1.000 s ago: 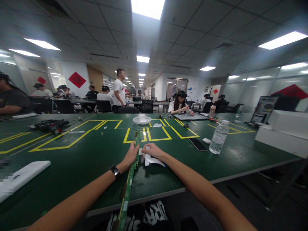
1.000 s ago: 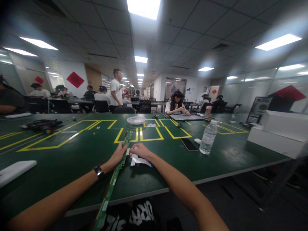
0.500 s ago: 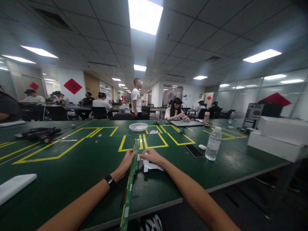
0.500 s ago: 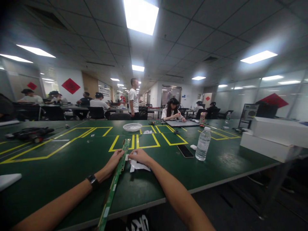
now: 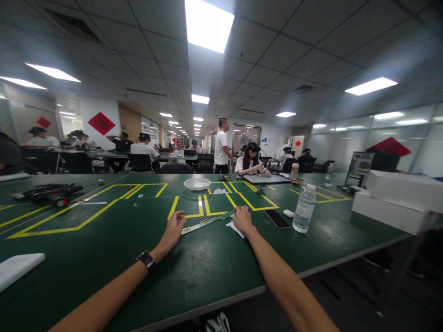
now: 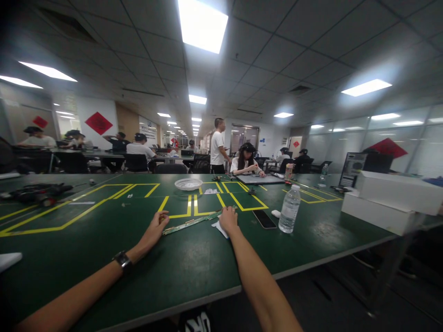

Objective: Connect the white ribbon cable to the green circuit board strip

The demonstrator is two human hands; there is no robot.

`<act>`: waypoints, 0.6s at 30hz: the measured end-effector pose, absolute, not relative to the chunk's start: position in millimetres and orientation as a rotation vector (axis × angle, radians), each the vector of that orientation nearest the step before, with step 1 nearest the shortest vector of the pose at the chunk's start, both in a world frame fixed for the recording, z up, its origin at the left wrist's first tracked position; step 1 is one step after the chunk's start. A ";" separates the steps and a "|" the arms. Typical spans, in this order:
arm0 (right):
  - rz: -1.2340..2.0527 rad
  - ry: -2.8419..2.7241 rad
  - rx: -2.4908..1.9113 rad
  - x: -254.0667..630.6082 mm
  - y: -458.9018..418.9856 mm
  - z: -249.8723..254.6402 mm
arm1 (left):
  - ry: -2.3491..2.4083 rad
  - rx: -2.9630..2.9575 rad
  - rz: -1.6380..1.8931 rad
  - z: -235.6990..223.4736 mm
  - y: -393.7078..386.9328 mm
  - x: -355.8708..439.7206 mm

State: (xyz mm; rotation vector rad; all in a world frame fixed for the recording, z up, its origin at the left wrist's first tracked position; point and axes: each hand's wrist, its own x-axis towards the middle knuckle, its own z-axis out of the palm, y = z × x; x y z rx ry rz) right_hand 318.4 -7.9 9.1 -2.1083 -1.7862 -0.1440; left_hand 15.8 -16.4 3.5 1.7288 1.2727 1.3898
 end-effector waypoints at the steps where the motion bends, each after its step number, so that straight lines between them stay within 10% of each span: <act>1: -0.157 -1.828 -2.097 316.8 -7.4 8.2 | 1.265 1.751 1.391 2.6 -16.3 17.1; 18: -0.138 -2.000 -2.100 317.6 1.0 -2.5 | 1.234 2.014 1.256 3.5 -26.6 21.8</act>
